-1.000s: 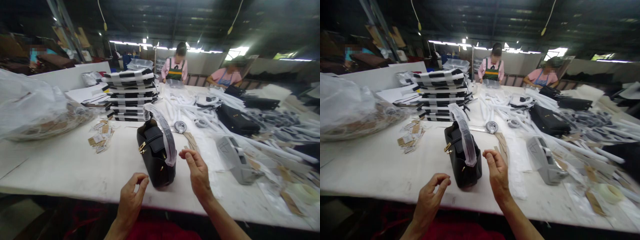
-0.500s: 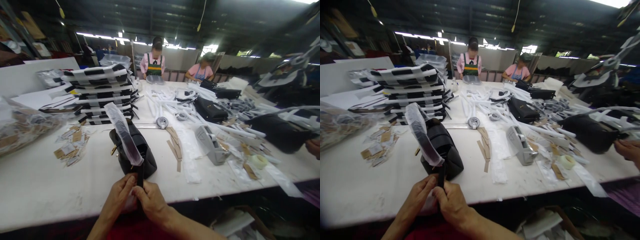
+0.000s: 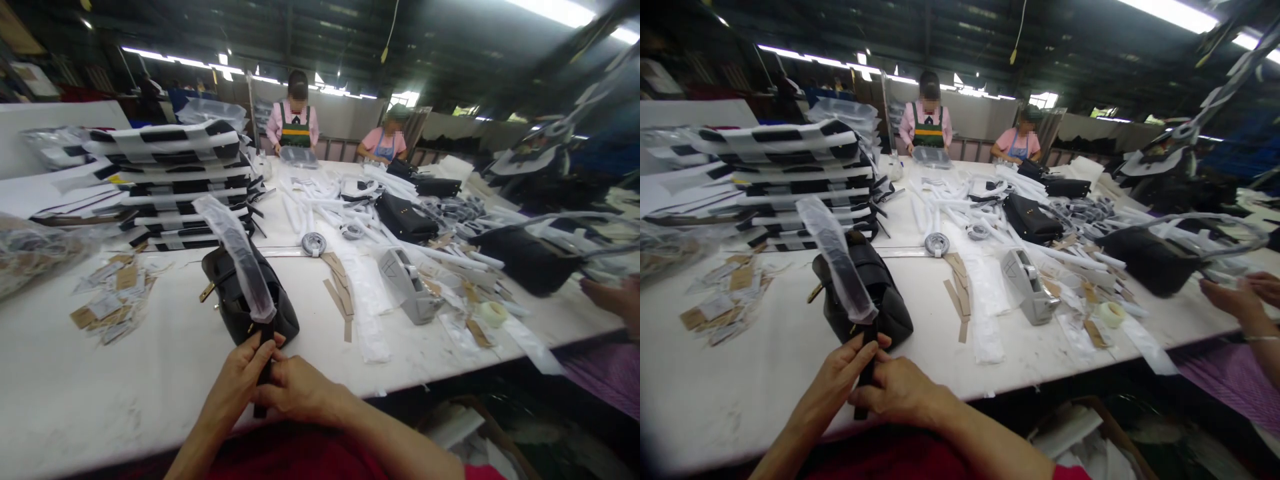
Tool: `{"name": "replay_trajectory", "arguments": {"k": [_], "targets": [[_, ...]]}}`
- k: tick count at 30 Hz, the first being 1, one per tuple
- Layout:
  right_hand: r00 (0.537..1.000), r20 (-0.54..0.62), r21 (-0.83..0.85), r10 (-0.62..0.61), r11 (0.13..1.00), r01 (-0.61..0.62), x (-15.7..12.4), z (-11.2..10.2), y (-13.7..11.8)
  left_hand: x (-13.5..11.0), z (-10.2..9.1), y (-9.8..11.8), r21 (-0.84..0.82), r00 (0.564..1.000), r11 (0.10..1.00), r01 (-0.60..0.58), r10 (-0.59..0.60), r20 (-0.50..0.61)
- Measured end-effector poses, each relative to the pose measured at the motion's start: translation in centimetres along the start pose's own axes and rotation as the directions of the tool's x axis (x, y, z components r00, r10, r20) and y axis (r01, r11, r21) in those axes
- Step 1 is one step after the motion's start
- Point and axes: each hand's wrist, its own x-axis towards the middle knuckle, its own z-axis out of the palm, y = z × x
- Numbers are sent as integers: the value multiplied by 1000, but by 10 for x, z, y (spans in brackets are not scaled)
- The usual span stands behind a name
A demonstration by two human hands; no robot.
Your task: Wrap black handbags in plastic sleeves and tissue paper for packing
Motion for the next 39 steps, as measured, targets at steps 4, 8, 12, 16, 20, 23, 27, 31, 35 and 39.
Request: {"name": "replay_trajectory", "arguments": {"k": [4, 8, 12, 16, 20, 23, 27, 31, 35, 39], "targets": [[995, -36, -7, 88, 996, -88, -28, -60, 18, 7, 2, 1, 146, 997, 986, -81, 76, 34], [862, -485, -240, 147, 925, -293, -54, -135, 39, 8, -13, 6, 199, 988, 975, -95, 67, 142], [670, -734, -473, 108, 626, -620, -81, -202, 58, 11, -28, 14, 230, 967, 970, -80, 19, 255], [591, -803, -522, 85, 380, -764, -90, -225, 73, 17, -30, 20, 217, 960, 974, -67, 4, 280], [661, -744, -641, 94, 177, -747, -81, -218, 80, 15, -25, 16, 193, 975, 977, -90, 47, 216], [747, -656, -743, 111, 80, -664, -76, -216, 81, 6, -22, 6, 200, 985, 974, -104, 72, 157], [835, -535, -842, 128, -8, -539, -76, -227, 78, -8, -20, -10, 180, 984, 980, -89, 59, 166], [882, -451, -892, 136, -40, -450, -80, -238, 68, -19, -18, -23, 150, 975, 987, -58, 24, 220], [871, -472, -881, 137, -37, -471, -89, -249, 50, -26, -19, -32, 160, 977, 986, -37, 2, 213], [806, -579, -811, 126, 12, -584, -108, -265, 23, -31, -17, -37, 209, 970, 978, -30, -21, 242]]}}
